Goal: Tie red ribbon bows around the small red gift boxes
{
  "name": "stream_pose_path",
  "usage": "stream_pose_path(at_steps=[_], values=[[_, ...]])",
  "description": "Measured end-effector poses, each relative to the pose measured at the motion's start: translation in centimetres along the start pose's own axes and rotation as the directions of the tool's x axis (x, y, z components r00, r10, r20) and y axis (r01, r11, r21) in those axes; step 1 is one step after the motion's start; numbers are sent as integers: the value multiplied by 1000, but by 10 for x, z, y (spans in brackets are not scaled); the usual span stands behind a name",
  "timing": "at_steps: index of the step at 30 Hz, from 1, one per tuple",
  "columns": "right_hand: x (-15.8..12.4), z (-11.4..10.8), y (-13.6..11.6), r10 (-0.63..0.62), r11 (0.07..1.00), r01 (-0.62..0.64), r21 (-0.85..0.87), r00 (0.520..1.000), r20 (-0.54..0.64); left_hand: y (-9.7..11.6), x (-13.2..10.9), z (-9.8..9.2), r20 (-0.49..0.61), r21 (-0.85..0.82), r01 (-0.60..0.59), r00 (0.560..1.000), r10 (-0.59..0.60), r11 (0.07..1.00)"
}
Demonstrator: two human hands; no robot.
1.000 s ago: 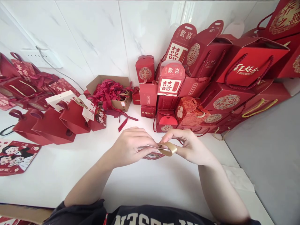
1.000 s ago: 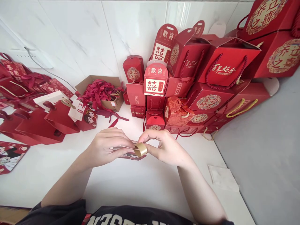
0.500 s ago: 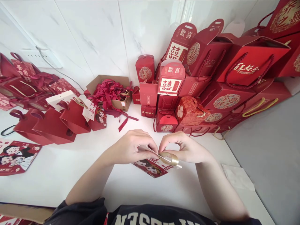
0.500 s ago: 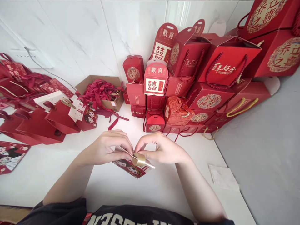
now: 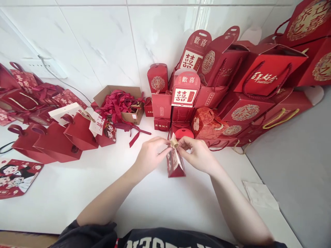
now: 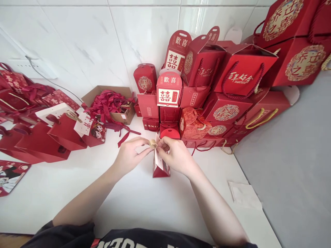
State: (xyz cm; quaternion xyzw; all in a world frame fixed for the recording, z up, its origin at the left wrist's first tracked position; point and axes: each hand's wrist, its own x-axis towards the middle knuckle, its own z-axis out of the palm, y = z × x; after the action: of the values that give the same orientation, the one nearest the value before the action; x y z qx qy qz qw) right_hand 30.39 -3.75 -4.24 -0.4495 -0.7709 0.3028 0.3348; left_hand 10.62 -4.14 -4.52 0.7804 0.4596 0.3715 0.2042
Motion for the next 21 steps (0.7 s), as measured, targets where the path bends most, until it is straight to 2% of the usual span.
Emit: stream_pose_path(at_steps=[3,7,10,13,17,19,21], values=[[5,15,7,41,998,-46,-32,989,-145,-1,-2,9,122,-47,92,989,-85,995],[6,33,9,28,997,-41,-62,978,-207,1,-1,5,157,-25,130,980,-125,991],[5,47,10,-30,989,-5,-149,974,-226,0,1,-2,156,29,139,978,-141,990],[4,59,15,-167,937,64,-345,945,-280,-2,3,-5,171,11,166,971,-165,986],[4,63,22,-364,799,191,-570,908,-206,-5,5,-7,168,-42,212,965,-202,976],[5,58,20,-393,762,224,-607,906,-159,-5,6,-7,191,-76,227,959,-209,971],[5,49,15,-374,780,243,-576,920,-119,-4,7,-7,187,-91,238,958,-218,967]])
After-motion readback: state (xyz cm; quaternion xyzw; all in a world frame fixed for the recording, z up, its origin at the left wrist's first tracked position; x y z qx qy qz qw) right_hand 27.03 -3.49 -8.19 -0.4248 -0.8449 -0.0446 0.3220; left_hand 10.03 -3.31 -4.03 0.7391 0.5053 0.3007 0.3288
